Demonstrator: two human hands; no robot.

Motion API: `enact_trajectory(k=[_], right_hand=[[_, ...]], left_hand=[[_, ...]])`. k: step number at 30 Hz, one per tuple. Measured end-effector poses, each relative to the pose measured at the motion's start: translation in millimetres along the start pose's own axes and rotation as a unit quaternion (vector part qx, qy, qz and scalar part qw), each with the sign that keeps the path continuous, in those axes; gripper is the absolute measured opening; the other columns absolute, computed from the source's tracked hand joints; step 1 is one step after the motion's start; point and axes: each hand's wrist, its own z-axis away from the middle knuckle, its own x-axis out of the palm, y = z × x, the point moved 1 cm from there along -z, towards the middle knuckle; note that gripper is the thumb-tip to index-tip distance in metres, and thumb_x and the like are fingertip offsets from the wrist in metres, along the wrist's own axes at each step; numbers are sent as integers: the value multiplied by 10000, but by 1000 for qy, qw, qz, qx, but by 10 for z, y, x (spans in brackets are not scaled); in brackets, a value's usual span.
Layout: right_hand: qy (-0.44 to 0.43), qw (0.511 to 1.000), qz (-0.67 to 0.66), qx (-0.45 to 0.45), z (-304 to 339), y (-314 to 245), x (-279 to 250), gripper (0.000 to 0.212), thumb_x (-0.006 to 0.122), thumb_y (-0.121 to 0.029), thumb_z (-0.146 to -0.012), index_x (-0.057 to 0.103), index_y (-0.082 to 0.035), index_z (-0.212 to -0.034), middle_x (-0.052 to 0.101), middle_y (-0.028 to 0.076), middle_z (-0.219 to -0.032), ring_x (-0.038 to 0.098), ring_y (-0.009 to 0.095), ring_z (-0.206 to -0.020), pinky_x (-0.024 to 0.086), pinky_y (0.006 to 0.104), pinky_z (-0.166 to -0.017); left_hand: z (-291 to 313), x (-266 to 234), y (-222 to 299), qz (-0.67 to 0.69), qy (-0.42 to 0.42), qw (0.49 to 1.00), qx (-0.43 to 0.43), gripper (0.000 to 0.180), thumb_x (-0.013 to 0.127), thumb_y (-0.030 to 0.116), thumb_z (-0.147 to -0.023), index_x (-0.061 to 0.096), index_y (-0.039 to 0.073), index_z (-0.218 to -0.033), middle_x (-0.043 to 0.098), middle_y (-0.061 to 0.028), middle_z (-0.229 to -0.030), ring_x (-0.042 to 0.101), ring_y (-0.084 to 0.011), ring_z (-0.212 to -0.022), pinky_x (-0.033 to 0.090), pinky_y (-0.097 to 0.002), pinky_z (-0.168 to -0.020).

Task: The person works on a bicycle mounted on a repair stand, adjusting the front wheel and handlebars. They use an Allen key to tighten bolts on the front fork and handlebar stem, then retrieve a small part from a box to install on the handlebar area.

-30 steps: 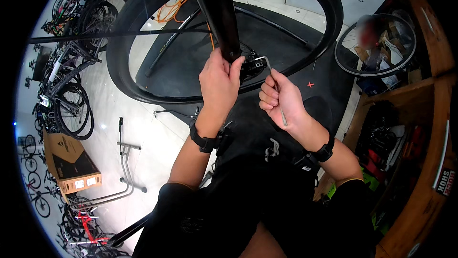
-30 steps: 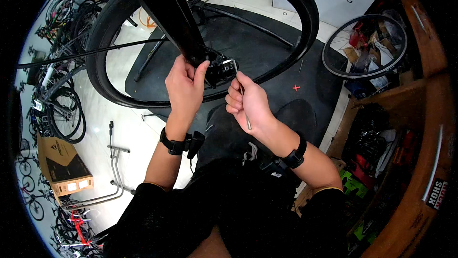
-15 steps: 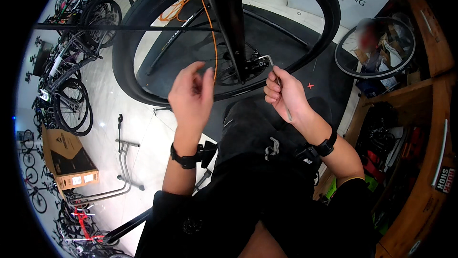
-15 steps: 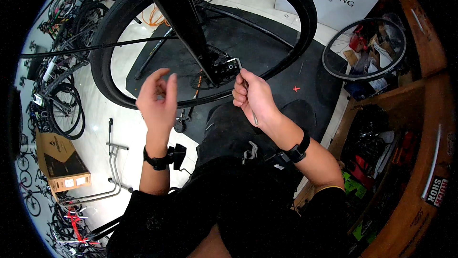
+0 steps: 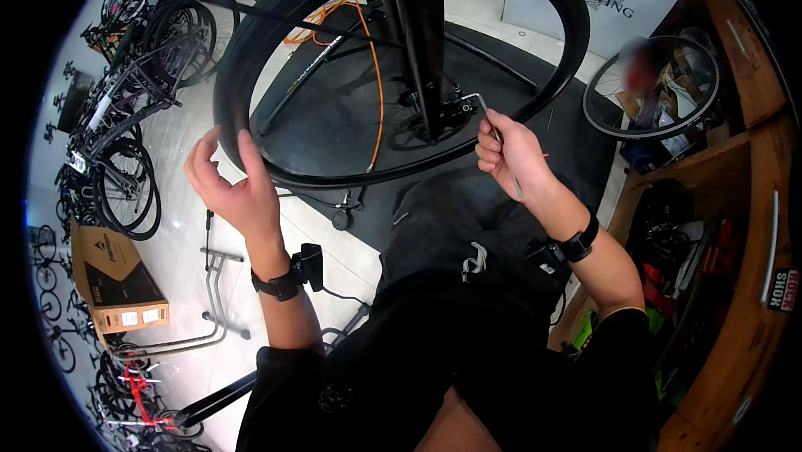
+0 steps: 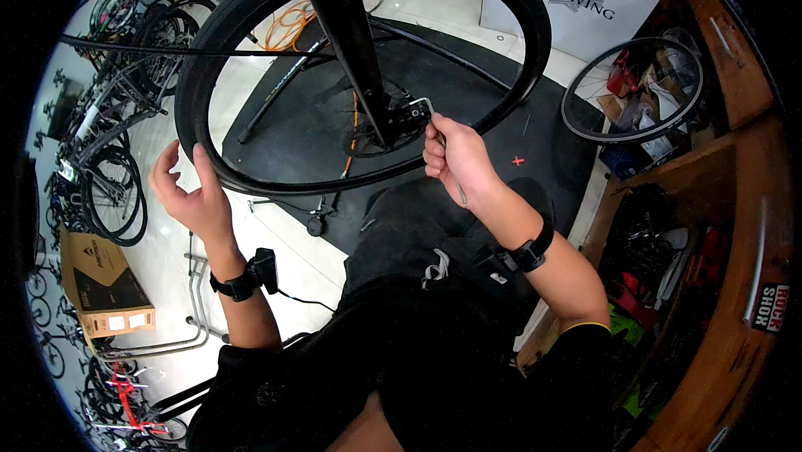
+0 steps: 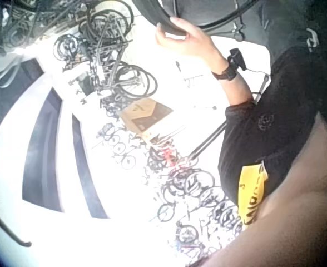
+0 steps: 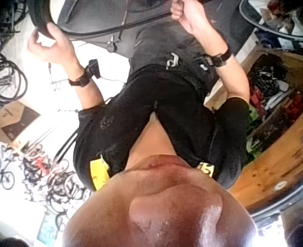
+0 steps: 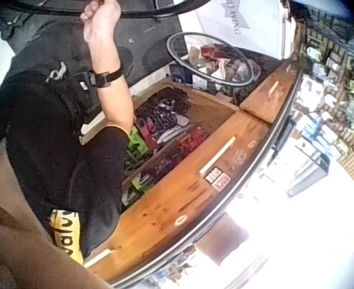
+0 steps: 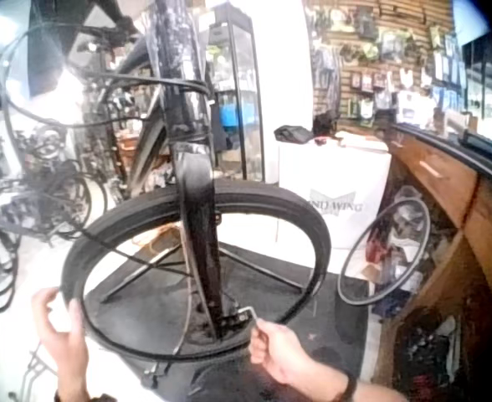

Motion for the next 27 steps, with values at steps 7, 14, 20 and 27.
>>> enact_trajectory(k=[7,14,20,27], right_hand=[[4,996,86,-12,-7,-30,7,312,475,-314,-1041,480,-102,-812,392,-31,-630,381,103,-549,318,272,-528],[7,951,310,-12,-243,-235,3,509,401,-420,-1050,401,-130,-631,392,-19,-580,383,126,-493,323,295,-498],[128,846,454,-248,-553,-114,-67,451,458,-303,-1021,646,75,-861,660,246,-799,654,385,-814,489,425,-796],[106,825,496,-248,-570,-167,14,375,491,-265,-982,658,64,-915,664,295,-872,658,457,-892,504,465,-793]], left_hand=[[360,134,377,152,-146,977,42,216,740,41,-846,661,22,-1046,656,-103,-983,614,-222,-880,474,-310,-746],[681,803,1358,141,-286,947,49,369,760,182,-831,663,86,-1174,591,-107,-1005,592,-290,-914,475,-407,-766],[846,1052,1571,43,-290,956,-12,427,773,231,-809,669,140,-1213,522,-125,-959,534,-313,-899,445,-421,-770],[887,1197,1515,53,-261,964,-24,358,796,174,-777,702,122,-1118,497,-162,-965,517,-340,-900,446,-418,-773]])
